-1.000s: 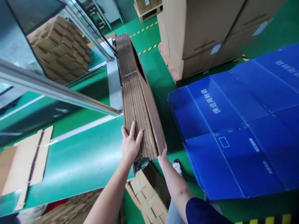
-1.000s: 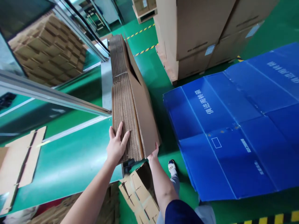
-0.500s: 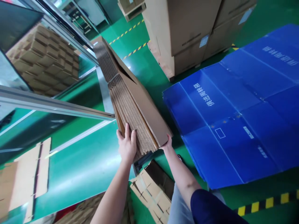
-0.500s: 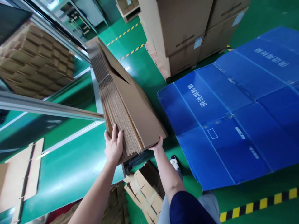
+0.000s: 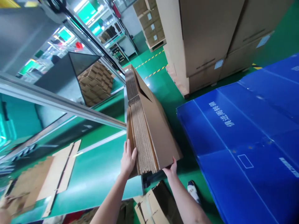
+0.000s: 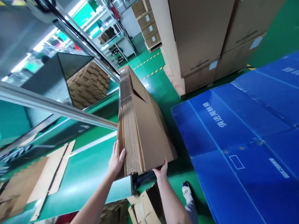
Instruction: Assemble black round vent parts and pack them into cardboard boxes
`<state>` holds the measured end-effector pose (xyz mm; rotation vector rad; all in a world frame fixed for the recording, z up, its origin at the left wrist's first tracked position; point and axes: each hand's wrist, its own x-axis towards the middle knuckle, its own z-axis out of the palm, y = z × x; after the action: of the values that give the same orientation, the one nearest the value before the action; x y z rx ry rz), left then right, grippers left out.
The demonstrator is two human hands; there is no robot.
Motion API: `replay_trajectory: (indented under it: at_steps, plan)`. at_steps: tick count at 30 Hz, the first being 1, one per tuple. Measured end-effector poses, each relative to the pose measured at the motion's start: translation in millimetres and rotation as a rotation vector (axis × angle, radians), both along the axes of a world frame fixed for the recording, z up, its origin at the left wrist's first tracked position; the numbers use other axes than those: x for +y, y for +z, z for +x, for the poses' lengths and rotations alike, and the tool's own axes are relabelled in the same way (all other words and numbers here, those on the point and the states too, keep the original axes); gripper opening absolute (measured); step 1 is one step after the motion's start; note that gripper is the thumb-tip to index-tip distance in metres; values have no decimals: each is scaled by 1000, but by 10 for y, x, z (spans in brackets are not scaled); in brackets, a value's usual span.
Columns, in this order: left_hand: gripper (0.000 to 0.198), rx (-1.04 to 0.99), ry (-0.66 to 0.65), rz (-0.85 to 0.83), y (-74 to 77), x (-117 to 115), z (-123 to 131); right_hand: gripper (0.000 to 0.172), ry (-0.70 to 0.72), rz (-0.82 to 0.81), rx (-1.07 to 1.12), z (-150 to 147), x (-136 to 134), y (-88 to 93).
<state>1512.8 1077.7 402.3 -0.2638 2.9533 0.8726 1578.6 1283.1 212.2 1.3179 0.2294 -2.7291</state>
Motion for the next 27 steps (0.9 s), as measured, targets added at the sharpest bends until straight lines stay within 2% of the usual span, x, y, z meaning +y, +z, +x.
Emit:
replay_trajectory:
  at_steps: [4,8,10,13,15,18,21,23,25,26,27]
  plan:
    - [87,5,-14,35,14,61,-42,32,72,35,-9,-46,165,44]
    - [106,-23,135,182,84,370,-142,37,128,48,-9,-121,450,158]
    - [98,-51,166,210,120,535,-179,40,131,48,-58,-156,581,222]
    - [87,-17,117,206,176,674,-200,46,142,15,-119,-169,704,343]
    - [82,17,80,189,210,685,-203,50,199,26,-113,-132,729,453]
    - [79,59,43,85,234,632,-203,54,346,186,-116,2,746,664]
    - [84,66,35,-22,234,517,-168,52,498,451,-92,297,901,908]
    - [83,37,30,-40,254,412,-116,41,543,583,-79,655,1176,1061]
    - [78,-1,39,-37,314,333,-50,21,522,657,-121,1194,1597,1192]
    - [74,-1,56,-33,359,324,-18,10,491,703,-178,1535,1841,1255]
    - [71,23,86,-30,413,344,11,6,446,755,-266,1917,2089,1322]
